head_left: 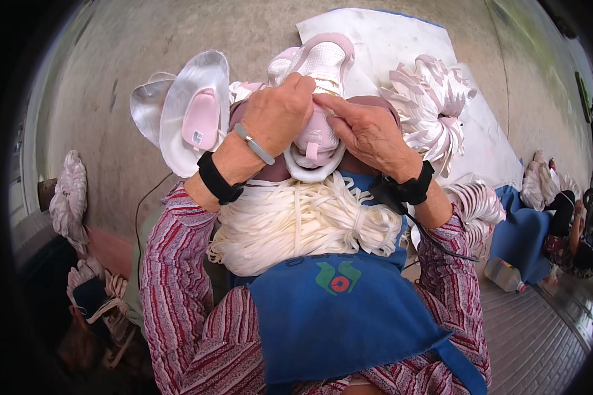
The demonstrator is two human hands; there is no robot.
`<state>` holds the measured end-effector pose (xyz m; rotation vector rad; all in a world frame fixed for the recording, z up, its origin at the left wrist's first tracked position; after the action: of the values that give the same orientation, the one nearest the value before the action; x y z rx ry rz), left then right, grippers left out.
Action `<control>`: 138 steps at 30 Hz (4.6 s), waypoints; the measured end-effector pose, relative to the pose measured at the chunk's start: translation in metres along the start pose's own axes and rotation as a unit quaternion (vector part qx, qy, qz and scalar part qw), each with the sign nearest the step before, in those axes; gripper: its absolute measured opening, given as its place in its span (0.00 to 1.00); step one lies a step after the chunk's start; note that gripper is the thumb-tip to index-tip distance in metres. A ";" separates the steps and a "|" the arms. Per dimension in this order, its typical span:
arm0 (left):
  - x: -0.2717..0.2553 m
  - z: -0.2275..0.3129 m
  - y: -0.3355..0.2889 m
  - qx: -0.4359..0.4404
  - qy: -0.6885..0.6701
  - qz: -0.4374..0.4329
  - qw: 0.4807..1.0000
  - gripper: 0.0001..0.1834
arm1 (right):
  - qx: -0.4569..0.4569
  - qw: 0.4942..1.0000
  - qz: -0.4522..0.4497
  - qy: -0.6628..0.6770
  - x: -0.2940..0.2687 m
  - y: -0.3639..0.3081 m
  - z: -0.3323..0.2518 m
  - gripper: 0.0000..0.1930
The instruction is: Lacing a pink and white sneaker while sitting on the ground.
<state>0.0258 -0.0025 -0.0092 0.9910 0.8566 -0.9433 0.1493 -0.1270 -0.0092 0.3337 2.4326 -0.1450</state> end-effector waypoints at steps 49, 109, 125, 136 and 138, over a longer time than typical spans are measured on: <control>-0.016 -0.027 -0.046 -0.313 -0.537 -0.020 0.783 0.09 | 0.156 0.966 0.088 0.188 -0.057 -0.029 0.045 0.16; -0.004 -0.006 -0.046 -0.038 -0.121 0.007 0.992 0.20 | -0.011 0.999 0.015 -0.031 -0.015 -0.022 0.024 0.04; -0.010 0.013 -0.042 -0.002 -0.044 0.021 0.999 0.13 | 0.044 0.998 0.050 0.016 -0.008 -0.007 0.020 0.06; -0.015 0.015 -0.015 0.002 0.113 -0.119 0.986 0.08 | 0.055 0.996 0.065 -0.012 -0.002 -0.004 0.017 0.08; -0.029 0.021 -0.006 0.085 0.086 -0.003 0.993 0.05 | 0.047 0.997 0.066 -0.017 -0.003 -0.002 0.014 0.08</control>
<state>0.0131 -0.0165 0.0212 1.2312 0.9346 -0.9573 0.1594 -0.1325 -0.0177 0.5284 2.3656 -0.2065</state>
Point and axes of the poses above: each hand's wrist, its own y-axis towards the middle knuckle, its own x-axis out of the palm, z = x × y, the point moved 2 cm from there along y, towards the middle knuckle, and after that the axes turned 9 degrees about x, right-handed, at the moved point
